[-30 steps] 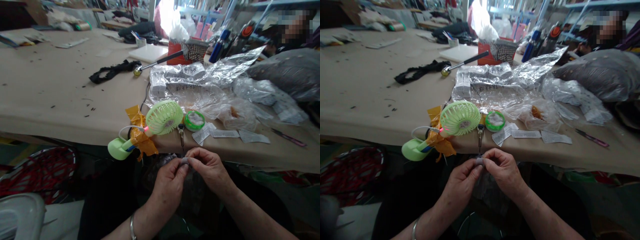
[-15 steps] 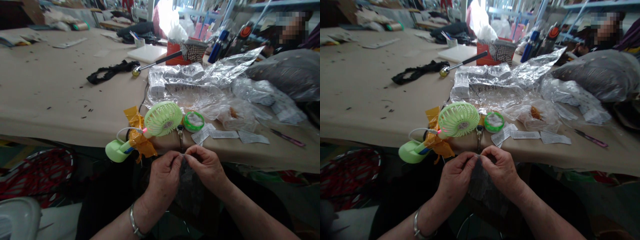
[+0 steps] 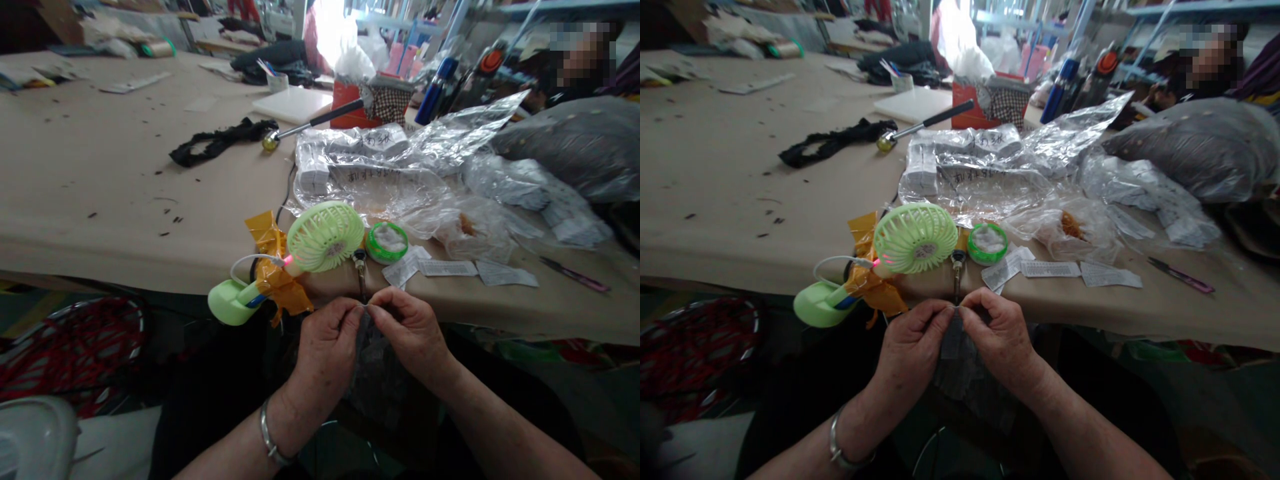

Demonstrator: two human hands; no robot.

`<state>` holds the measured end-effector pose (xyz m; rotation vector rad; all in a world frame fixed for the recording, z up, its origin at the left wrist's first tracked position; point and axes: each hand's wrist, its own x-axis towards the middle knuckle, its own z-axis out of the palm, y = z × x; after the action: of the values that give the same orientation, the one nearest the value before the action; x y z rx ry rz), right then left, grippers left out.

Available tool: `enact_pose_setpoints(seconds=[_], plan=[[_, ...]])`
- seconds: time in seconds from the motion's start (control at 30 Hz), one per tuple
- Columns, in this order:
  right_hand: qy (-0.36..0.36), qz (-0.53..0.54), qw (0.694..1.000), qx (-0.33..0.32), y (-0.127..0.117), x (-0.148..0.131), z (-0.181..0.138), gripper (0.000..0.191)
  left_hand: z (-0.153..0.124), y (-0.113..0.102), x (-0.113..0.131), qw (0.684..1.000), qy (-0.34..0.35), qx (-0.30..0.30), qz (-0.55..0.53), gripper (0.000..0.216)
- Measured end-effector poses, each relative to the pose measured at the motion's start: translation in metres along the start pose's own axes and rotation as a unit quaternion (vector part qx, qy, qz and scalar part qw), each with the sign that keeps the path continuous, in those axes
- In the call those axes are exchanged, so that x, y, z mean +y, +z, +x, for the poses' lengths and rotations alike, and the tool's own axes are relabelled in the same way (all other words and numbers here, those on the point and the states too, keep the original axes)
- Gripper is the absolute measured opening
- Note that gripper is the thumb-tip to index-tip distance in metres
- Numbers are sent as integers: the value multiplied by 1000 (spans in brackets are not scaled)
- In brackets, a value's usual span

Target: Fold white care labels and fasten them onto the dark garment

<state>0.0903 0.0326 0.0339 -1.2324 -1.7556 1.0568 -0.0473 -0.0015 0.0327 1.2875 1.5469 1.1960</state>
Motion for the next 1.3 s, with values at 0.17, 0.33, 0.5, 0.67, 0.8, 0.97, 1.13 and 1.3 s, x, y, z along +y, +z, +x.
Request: enact_pose_setpoints(seconds=[0.17, 0.33, 0.5, 0.67, 0.8, 0.97, 1.13, 1.3], plan=[[5, 11, 1000, 7, 1, -1, 0, 12, 2, 1, 0, 1000, 3, 2, 0, 16], [6, 16, 1000, 14, 1, 0, 2, 11, 5, 2, 3, 1000, 8, 3, 13, 17], [-1, 7, 1000, 6, -2, 0, -3, 10, 0, 0, 3, 1000, -11, -16, -4, 16], [-4, -14, 1000, -20, -15, -6, -14, 11, -6, -1, -2, 998, -35, -38, -22, 18], [-142, -105, 984, 22, -35, -14, -6, 8, -10, 3, -14, 997, -49, -49, -39, 18], [-300, -305, 898, 98, -53, -15, 33, 21, -14, 4, -36, 997, -62, -20, -45, 22], [-269, -443, 850, 92, -49, -8, 61, 31, -21, 2, -43, 996, -78, -25, -28, 18], [-301, -325, 886, 136, -60, 1, 52, 14, -24, 1, -41, 995, -98, -29, 1, 17]])
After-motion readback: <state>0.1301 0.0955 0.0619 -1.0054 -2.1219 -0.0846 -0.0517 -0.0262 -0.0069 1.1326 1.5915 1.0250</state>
